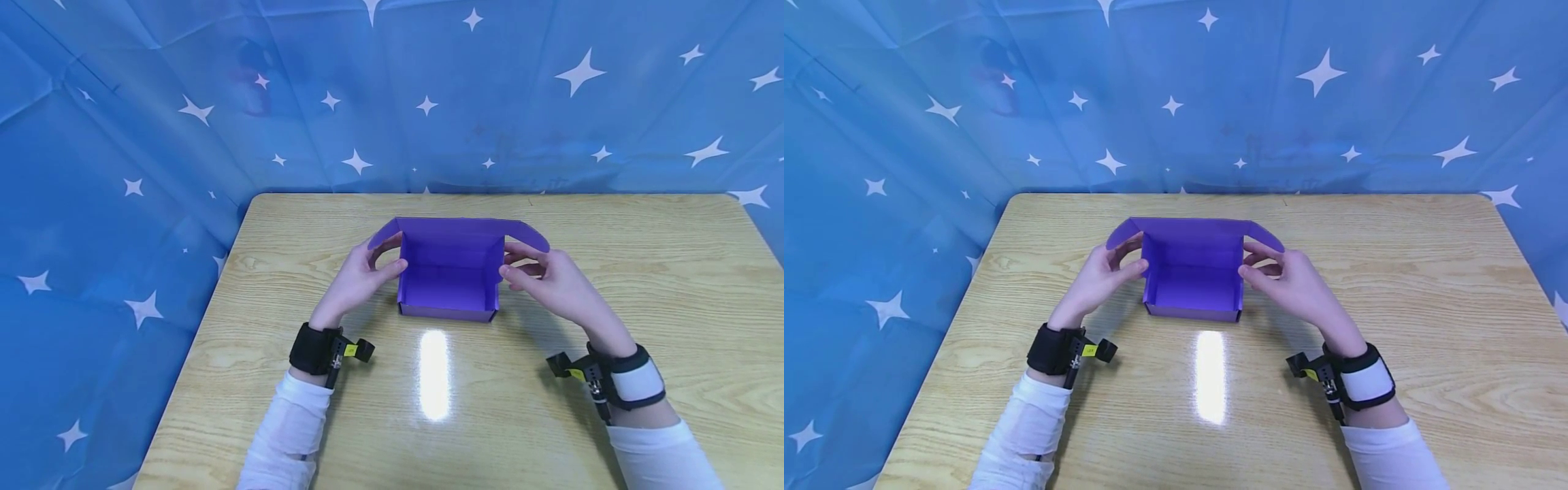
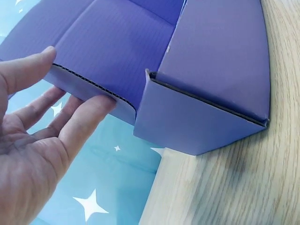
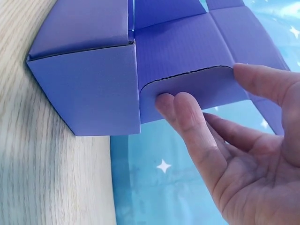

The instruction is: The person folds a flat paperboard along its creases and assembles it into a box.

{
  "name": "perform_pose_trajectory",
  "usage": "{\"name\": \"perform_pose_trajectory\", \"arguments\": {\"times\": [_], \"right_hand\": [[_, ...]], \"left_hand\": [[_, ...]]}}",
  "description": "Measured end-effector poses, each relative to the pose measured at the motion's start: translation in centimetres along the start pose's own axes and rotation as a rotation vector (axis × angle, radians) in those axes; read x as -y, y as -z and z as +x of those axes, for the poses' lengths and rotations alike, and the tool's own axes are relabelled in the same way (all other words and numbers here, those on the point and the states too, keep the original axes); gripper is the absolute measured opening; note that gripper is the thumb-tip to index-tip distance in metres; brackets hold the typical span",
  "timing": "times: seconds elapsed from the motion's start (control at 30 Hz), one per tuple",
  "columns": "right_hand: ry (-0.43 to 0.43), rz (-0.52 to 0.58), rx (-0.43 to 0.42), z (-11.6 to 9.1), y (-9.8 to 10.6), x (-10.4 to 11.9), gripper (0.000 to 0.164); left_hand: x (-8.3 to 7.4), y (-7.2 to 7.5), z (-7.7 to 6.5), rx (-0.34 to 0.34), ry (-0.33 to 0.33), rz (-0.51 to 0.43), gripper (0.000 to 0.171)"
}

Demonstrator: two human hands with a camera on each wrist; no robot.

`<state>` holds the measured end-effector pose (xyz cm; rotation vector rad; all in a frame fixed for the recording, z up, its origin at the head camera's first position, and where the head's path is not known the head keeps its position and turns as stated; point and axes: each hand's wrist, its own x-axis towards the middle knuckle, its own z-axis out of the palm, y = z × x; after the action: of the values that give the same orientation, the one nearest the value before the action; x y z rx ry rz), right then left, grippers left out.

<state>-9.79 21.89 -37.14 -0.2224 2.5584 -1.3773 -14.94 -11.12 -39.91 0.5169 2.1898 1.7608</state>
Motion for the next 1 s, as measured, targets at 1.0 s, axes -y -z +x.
{"name": "perform_pose_trajectory", "arguments": {"times": [1.0], "right_hand": [[0.049,0.039,0.013,-0.12,-0.08,-0.57,0.051]], "left_hand": [[0.35,-0.32,0.11,0.000,0.012,0.015,0.060]]}}
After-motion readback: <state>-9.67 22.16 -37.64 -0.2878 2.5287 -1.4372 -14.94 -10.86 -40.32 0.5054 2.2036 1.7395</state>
